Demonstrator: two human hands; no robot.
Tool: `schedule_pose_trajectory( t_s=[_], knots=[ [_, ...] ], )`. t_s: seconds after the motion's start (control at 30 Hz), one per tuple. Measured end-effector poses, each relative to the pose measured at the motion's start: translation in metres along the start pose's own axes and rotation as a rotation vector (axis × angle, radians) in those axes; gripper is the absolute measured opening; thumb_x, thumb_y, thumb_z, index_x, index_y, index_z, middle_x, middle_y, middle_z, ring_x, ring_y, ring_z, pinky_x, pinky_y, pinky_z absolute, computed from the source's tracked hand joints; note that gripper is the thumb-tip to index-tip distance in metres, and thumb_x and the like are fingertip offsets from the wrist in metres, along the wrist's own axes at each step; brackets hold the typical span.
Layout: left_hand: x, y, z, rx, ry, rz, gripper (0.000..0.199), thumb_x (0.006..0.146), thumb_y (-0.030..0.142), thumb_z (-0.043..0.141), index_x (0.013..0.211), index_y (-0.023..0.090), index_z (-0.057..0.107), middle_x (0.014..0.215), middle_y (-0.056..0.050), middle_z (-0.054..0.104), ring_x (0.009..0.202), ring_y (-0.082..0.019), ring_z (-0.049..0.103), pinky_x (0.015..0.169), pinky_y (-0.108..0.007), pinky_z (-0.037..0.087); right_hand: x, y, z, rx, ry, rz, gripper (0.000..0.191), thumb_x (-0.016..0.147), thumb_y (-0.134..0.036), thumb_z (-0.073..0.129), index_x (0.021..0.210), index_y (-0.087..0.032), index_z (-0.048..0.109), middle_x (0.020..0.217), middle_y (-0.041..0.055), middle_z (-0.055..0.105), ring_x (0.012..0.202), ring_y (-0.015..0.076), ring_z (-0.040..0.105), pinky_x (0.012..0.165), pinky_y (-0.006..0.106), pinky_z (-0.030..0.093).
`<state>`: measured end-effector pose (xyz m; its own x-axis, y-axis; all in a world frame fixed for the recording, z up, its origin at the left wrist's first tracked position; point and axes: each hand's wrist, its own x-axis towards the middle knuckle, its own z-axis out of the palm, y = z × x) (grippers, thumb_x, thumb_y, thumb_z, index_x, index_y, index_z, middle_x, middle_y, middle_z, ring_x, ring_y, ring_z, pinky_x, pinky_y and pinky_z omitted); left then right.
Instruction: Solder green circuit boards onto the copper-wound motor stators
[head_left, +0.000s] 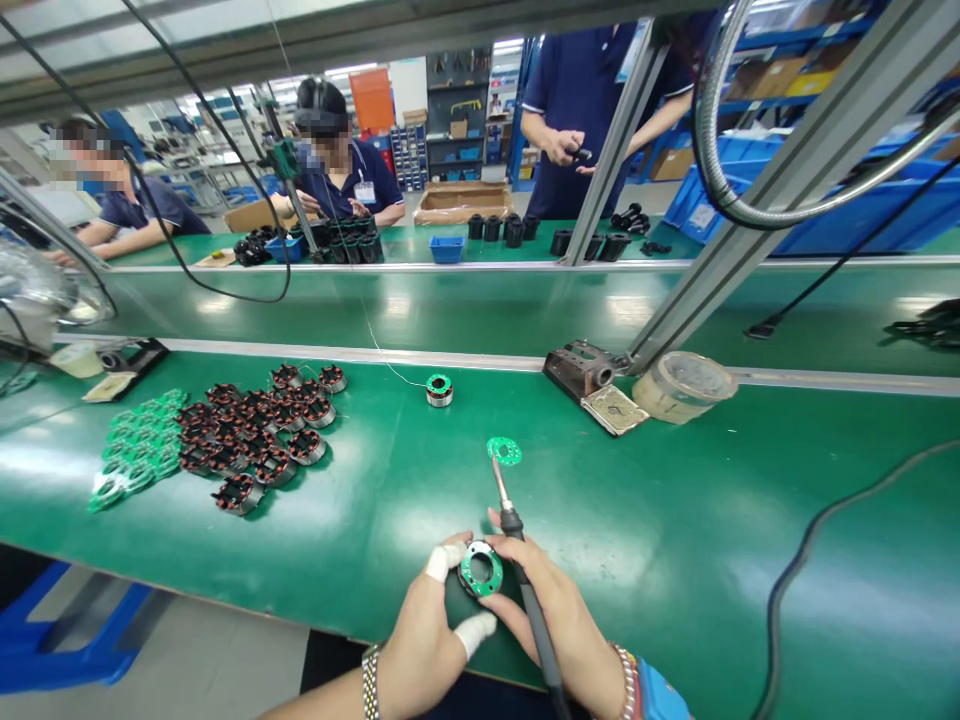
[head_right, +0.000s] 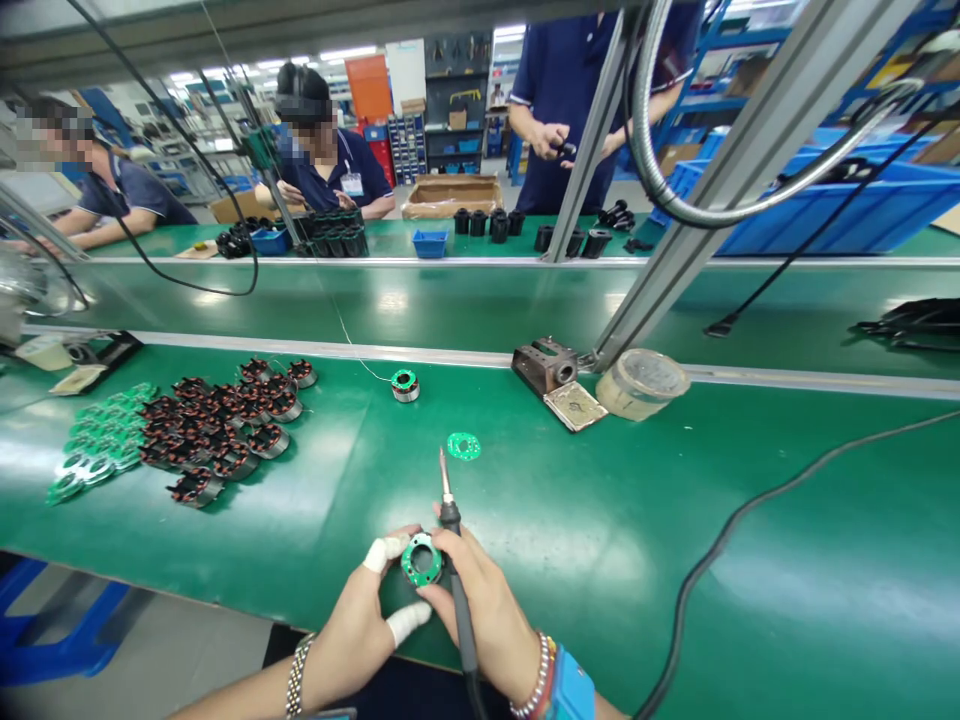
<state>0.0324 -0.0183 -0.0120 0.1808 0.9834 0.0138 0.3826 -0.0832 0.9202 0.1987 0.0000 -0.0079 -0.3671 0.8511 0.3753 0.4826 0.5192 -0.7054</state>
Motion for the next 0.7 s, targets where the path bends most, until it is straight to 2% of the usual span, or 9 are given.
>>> schedule_pose_trajectory(
  t_s=[0.1,0.17,0.27,0.33,0.4,0.47,0.6,0.7],
  knots=[
    [0.012,-0.006,0.002,0.093,0.008,-0.01,0.051,0.065,0.016,0.065,0.112,0.02,0.046,0.107,-0.01,0.061,0.1,-0.026,0.059,0.091,-0.045,0.045,0.004,0.003,-0.004,-0.047,0.015,-0.019,0.034,0.08,-0.019,0.05,0.113,-0.018,0.042,0.121,0.0179,0.054,0.11,0.0233,0.055,0.09,0.036,0.048],
    [0.03,-0.011,-0.003,0.145,0.007,0.03,0.062,0.064,0.014,0.066,0.12,0.02,0.041,0.107,-0.009,0.06,0.099,-0.025,0.059,0.092,-0.045,0.044,0.007,0.011,-0.016,-0.102,0.047,-0.026,0.034,0.081,-0.023,0.051,0.113,-0.017,0.041,0.121,0.0183,0.054,0.109,0.0233,0.056,0.089,0.035,0.049],
    [0.07,-0.014,-0.02,0.233,0.011,0.106,0.076,0.063,0.012,0.065,0.13,0.02,0.03,0.12,-0.011,0.051,0.104,-0.024,0.056,0.093,-0.042,0.044,0.011,0.033,-0.049,-0.247,0.181,0.026,0.03,0.082,-0.029,0.05,0.109,-0.018,0.043,0.119,0.0178,0.055,0.103,0.024,0.06,0.086,0.036,0.05],
    [0.102,-0.015,-0.035,0.308,0.049,0.147,0.077,0.065,0.015,0.064,0.132,0.02,0.026,0.133,-0.014,0.037,0.115,-0.025,0.048,0.095,-0.041,0.042,0.015,0.051,-0.075,-0.344,0.301,0.1,0.026,0.083,-0.034,0.05,0.104,-0.018,0.045,0.114,0.017,0.058,0.092,0.0236,0.064,0.08,0.035,0.053],
    [0.134,-0.014,-0.048,0.386,0.073,0.185,0.079,0.067,0.018,0.062,0.134,0.02,0.021,0.139,-0.014,0.028,0.123,-0.027,0.039,0.096,-0.039,0.041,0.021,0.071,-0.102,-0.415,0.402,0.172,0.027,0.083,-0.038,0.047,0.102,-0.018,0.045,0.096,0.013,0.064,0.076,0.0214,0.067,0.069,0.032,0.054],
    [0.161,-0.012,-0.057,0.487,0.078,0.177,0.078,0.068,0.019,0.061,0.135,0.022,0.021,0.138,-0.013,0.03,0.122,-0.028,0.041,0.096,-0.039,0.041,0.029,0.09,-0.127,-0.487,0.451,0.216,0.03,0.084,-0.041,0.044,0.102,-0.017,0.045,0.082,0.0094,0.065,0.065,0.0197,0.066,0.062,0.03,0.054],
    [0.195,-0.004,-0.067,0.65,-0.051,0.138,0.08,0.066,0.025,0.064,0.135,0.022,0.023,0.13,-0.013,0.042,0.108,-0.029,0.054,0.089,-0.038,0.045,0.047,0.119,-0.162,-0.577,0.471,0.243,0.03,0.084,-0.046,0.041,0.091,-0.019,0.05,0.071,0.0062,0.063,0.058,0.0191,0.063,0.056,0.029,0.051],
    [0.205,0.002,-0.068,0.732,-0.154,0.137,0.081,0.063,0.024,0.066,0.134,0.022,0.026,0.123,-0.012,0.049,0.099,-0.028,0.059,0.084,-0.036,0.047,0.052,0.119,-0.16,-0.545,0.435,0.248,0.027,0.084,-0.044,0.04,0.084,-0.02,0.051,0.052,-0.0009,0.056,0.042,0.0156,0.056,0.044,0.025,0.047]
  ],
)
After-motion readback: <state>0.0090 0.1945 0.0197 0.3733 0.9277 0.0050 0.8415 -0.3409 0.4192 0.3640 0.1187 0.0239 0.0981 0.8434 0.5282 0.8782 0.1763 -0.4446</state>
